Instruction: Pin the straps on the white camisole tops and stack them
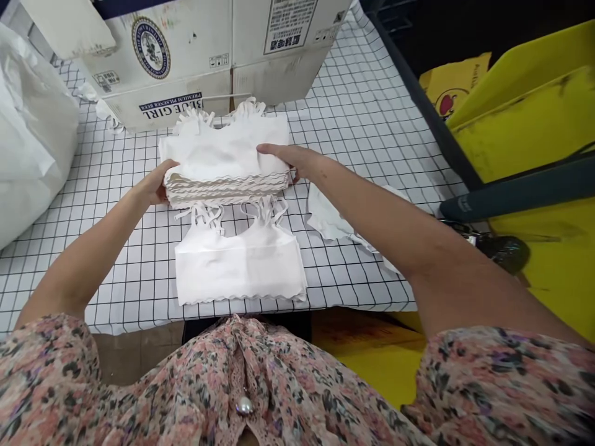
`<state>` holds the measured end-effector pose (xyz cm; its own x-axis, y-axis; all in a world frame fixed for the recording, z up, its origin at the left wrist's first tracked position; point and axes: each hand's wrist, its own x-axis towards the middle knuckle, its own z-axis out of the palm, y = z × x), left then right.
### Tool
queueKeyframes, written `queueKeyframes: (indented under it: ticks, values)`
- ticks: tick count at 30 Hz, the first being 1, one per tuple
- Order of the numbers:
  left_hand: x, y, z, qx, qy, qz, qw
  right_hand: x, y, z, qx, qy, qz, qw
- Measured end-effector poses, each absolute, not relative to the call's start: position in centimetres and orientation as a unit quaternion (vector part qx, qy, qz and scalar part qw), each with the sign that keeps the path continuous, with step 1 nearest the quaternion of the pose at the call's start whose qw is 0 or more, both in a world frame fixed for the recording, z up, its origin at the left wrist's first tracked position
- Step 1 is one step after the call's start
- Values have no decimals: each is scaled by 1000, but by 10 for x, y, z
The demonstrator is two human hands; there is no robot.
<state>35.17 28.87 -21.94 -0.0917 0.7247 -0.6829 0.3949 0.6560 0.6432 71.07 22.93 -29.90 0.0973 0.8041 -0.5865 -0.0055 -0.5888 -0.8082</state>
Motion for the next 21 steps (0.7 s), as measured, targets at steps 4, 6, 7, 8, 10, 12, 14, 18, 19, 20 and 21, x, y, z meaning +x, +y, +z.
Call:
queueKeyframes:
  ticks: [4,6,7,8,10,12,14,18,19,20,21]
  values:
    - [353,290,-220,391,724,145,550,707,230,-291,-679,-280,606,305]
    - [352,292,-220,390,721,136,557,703,232,-283,-678,-254,617,308]
    - [351,293,-221,389,718,134,561,702,233,-280,-676,-241,620,317]
    - [350,294,-221,388,716,133,565,700,233,-277,-672,-229,626,324]
    - [349,296,-221,386,714,135,567,699,232,-275,-663,-211,641,325]
    - [349,296,-221,387,713,131,570,699,230,-276,-651,-201,657,321]
    - [350,295,-220,388,710,123,574,699,228,-279,-644,-196,667,319]
    - [351,295,-219,389,708,125,576,702,228,-280,-663,-197,657,301]
    - [351,295,-219,391,706,125,577,703,228,-280,-656,-195,663,303]
    - [350,295,-219,393,704,124,578,703,228,-281,-641,-192,675,312]
    - [350,295,-219,397,700,123,581,704,227,-282,-617,-187,691,327]
